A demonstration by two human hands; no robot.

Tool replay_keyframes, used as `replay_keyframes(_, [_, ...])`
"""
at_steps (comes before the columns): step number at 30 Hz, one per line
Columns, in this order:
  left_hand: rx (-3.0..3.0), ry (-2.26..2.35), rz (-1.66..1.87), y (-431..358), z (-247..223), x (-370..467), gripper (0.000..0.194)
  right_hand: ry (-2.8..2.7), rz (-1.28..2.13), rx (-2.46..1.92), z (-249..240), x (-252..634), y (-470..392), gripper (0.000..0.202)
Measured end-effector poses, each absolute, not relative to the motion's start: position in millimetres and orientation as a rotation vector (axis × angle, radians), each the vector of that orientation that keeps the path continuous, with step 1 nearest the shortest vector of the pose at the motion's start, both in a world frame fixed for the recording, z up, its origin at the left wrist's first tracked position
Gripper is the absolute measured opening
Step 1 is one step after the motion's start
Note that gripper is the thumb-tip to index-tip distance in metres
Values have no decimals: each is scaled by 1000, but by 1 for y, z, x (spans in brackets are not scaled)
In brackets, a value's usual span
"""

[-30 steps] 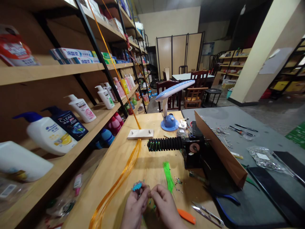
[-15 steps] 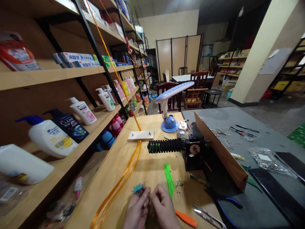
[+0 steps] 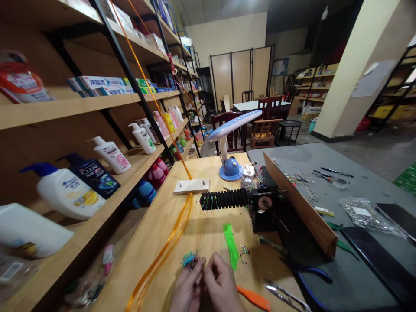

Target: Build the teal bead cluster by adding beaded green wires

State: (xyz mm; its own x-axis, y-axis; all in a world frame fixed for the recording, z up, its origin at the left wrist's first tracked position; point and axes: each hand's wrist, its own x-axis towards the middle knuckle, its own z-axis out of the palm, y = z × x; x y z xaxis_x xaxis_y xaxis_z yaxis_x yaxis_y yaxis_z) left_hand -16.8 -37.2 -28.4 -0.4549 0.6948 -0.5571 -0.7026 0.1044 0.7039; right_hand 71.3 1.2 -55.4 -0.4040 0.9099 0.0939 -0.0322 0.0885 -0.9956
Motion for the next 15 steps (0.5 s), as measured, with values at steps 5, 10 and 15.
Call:
replay_keyframes(5, [15,1248,1590,-40,-40,-21,34,-1565,1407,-932,-54,71,1,35])
replay_keyframes(10, [-15,1250,1611,-39,-38,-21,28,-1560,1439,-927,-52,71,2,33])
replay_keyframes(15, [3,1272,1602,-40,-32,-20,26,-1565,1437,-931,-52,71,2,33])
